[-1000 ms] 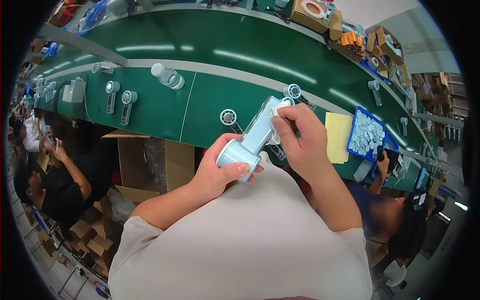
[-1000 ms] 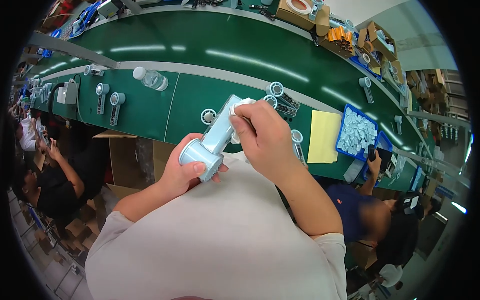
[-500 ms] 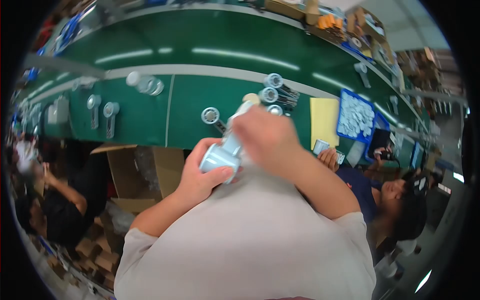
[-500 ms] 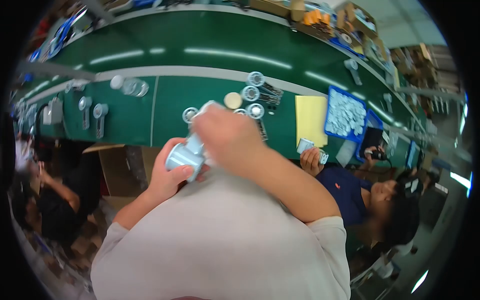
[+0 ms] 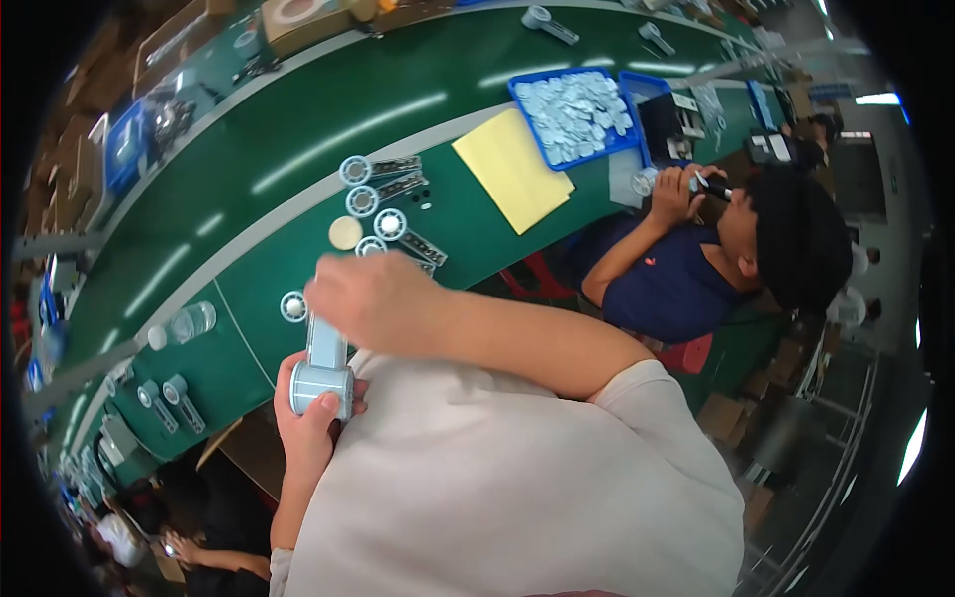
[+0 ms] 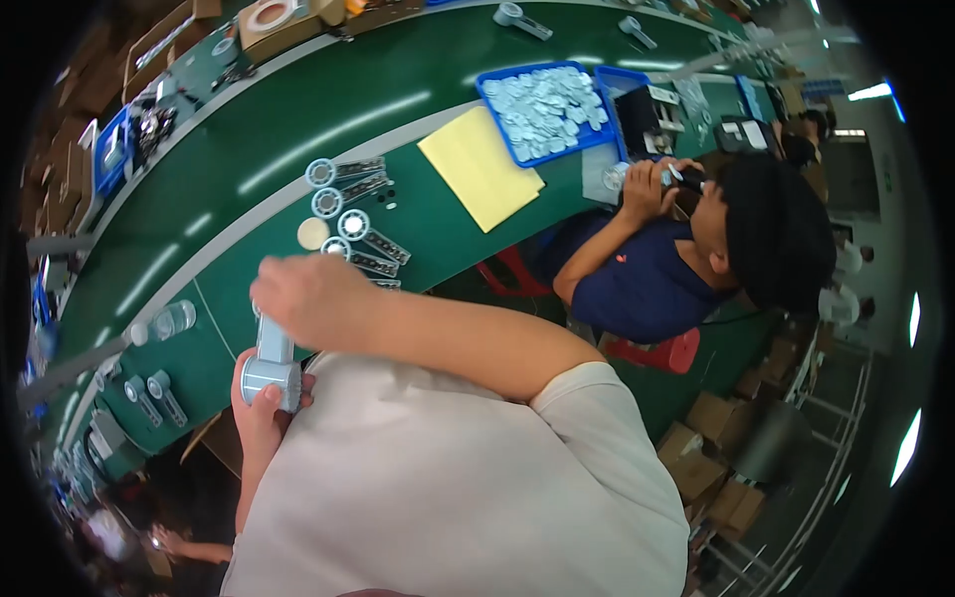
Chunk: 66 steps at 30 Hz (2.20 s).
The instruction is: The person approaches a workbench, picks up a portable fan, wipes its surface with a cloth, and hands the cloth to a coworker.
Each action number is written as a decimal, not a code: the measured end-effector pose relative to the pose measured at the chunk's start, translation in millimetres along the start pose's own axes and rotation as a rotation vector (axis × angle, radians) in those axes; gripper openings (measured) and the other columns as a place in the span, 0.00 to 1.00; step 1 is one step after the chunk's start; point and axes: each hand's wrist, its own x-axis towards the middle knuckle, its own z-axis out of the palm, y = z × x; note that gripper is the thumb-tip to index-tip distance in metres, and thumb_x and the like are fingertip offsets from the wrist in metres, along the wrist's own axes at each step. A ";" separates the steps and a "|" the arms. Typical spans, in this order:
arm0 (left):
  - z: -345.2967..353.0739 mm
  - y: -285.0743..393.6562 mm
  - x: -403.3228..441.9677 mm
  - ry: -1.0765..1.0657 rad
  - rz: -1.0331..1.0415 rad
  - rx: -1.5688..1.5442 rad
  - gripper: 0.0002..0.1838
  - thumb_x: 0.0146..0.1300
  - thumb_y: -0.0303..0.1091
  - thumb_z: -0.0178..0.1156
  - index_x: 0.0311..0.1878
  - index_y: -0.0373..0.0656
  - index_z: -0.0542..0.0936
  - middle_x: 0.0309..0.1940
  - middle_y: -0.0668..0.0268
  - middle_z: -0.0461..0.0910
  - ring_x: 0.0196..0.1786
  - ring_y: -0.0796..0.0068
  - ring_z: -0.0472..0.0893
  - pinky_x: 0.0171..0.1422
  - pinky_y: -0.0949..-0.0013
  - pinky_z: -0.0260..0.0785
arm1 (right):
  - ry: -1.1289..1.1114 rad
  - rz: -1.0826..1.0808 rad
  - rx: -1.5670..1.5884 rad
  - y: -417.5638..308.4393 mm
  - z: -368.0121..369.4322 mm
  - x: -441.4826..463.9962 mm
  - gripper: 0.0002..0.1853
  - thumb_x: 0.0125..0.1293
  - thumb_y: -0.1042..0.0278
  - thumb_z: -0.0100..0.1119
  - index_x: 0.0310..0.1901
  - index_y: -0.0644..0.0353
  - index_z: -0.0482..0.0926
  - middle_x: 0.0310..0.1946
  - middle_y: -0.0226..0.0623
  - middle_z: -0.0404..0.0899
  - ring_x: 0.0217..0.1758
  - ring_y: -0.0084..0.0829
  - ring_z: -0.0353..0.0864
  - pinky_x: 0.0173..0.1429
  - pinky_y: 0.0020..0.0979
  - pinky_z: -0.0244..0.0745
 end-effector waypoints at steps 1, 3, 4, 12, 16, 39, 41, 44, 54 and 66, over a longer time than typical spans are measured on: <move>5.3 0.3 0.1 0.018 0.007 0.036 0.34 0.56 0.34 0.64 0.65 0.37 0.64 0.45 0.50 0.77 0.42 0.59 0.83 0.41 0.63 0.78 | 0.003 0.045 -0.019 6.4 -3.9 -2.1 0.06 0.56 0.71 0.64 0.35 0.53 0.77 0.29 0.30 0.70 0.22 0.28 0.69 0.24 0.27 0.69; 14.3 0.9 2.4 -0.020 0.010 0.062 0.34 0.56 0.34 0.64 0.65 0.37 0.65 0.45 0.50 0.77 0.42 0.59 0.83 0.41 0.64 0.78 | 0.041 0.017 -0.026 -3.8 -8.5 -11.8 0.06 0.56 0.71 0.64 0.35 0.53 0.77 0.29 0.30 0.70 0.22 0.28 0.69 0.24 0.27 0.69; 19.4 0.1 4.5 -0.039 0.014 0.070 0.34 0.56 0.34 0.64 0.65 0.37 0.65 0.45 0.50 0.77 0.42 0.59 0.83 0.41 0.64 0.77 | 0.059 -0.026 -0.022 -14.2 -9.6 -18.7 0.05 0.57 0.71 0.63 0.34 0.53 0.77 0.30 0.30 0.70 0.22 0.28 0.69 0.24 0.27 0.69; 72.2 -6.1 1.7 -0.017 -0.016 0.183 0.32 0.55 0.33 0.64 0.63 0.37 0.66 0.44 0.53 0.78 0.41 0.62 0.82 0.41 0.65 0.77 | 0.069 0.078 -0.011 28.8 -47.1 -49.7 0.05 0.57 0.72 0.62 0.36 0.53 0.78 0.32 0.31 0.73 0.25 0.30 0.74 0.28 0.30 0.73; 96.4 -4.9 -5.6 0.043 0.074 0.218 0.32 0.53 0.30 0.66 0.63 0.39 0.70 0.47 0.55 0.78 0.44 0.65 0.79 0.47 0.65 0.75 | 0.246 -0.209 0.060 8.3 -51.1 -66.0 0.09 0.56 0.73 0.62 0.40 0.54 0.80 0.38 0.33 0.80 0.32 0.32 0.81 0.34 0.30 0.77; 78.3 14.7 -6.9 -0.180 0.062 -0.190 0.42 0.45 0.33 0.79 0.64 0.47 0.68 0.54 0.52 0.76 0.53 0.51 0.83 0.48 0.62 0.80 | 0.299 0.816 1.423 76.9 -85.7 -82.8 0.05 0.75 0.74 0.55 0.46 0.65 0.77 0.38 0.37 0.82 0.37 0.22 0.79 0.42 0.21 0.76; 74.4 21.2 -7.7 -0.133 0.111 -0.091 0.40 0.46 0.33 0.79 0.63 0.47 0.69 0.54 0.53 0.77 0.53 0.52 0.83 0.48 0.62 0.79 | 0.294 0.847 1.418 70.9 -84.1 -76.5 0.04 0.75 0.75 0.56 0.46 0.65 0.77 0.38 0.37 0.82 0.37 0.23 0.78 0.42 0.21 0.75; 51.7 11.3 8.3 0.062 0.626 0.485 0.38 0.47 0.32 0.78 0.62 0.46 0.70 0.54 0.55 0.77 0.53 0.54 0.82 0.50 0.61 0.79 | 0.274 0.755 1.182 50.7 -94.4 -64.6 0.03 0.73 0.76 0.57 0.45 0.65 0.77 0.39 0.36 0.81 0.36 0.23 0.78 0.42 0.22 0.74; 13.8 33.9 26.3 0.256 1.400 1.425 0.25 0.53 0.29 0.71 0.55 0.43 0.75 0.53 0.61 0.79 0.54 0.60 0.79 0.55 0.62 0.74 | 0.205 -0.290 0.137 -48.3 -60.7 19.6 0.09 0.57 0.78 0.67 0.40 0.59 0.79 0.32 0.32 0.75 0.29 0.34 0.71 0.34 0.31 0.71; -15.4 16.0 28.8 0.220 1.611 1.532 0.21 0.55 0.27 0.70 0.52 0.49 0.75 0.52 0.63 0.76 0.53 0.63 0.76 0.53 0.62 0.71 | -0.108 -0.207 -0.017 -50.7 -32.2 29.3 0.08 0.55 0.77 0.65 0.36 0.55 0.78 0.29 0.30 0.70 0.27 0.28 0.71 0.31 0.29 0.69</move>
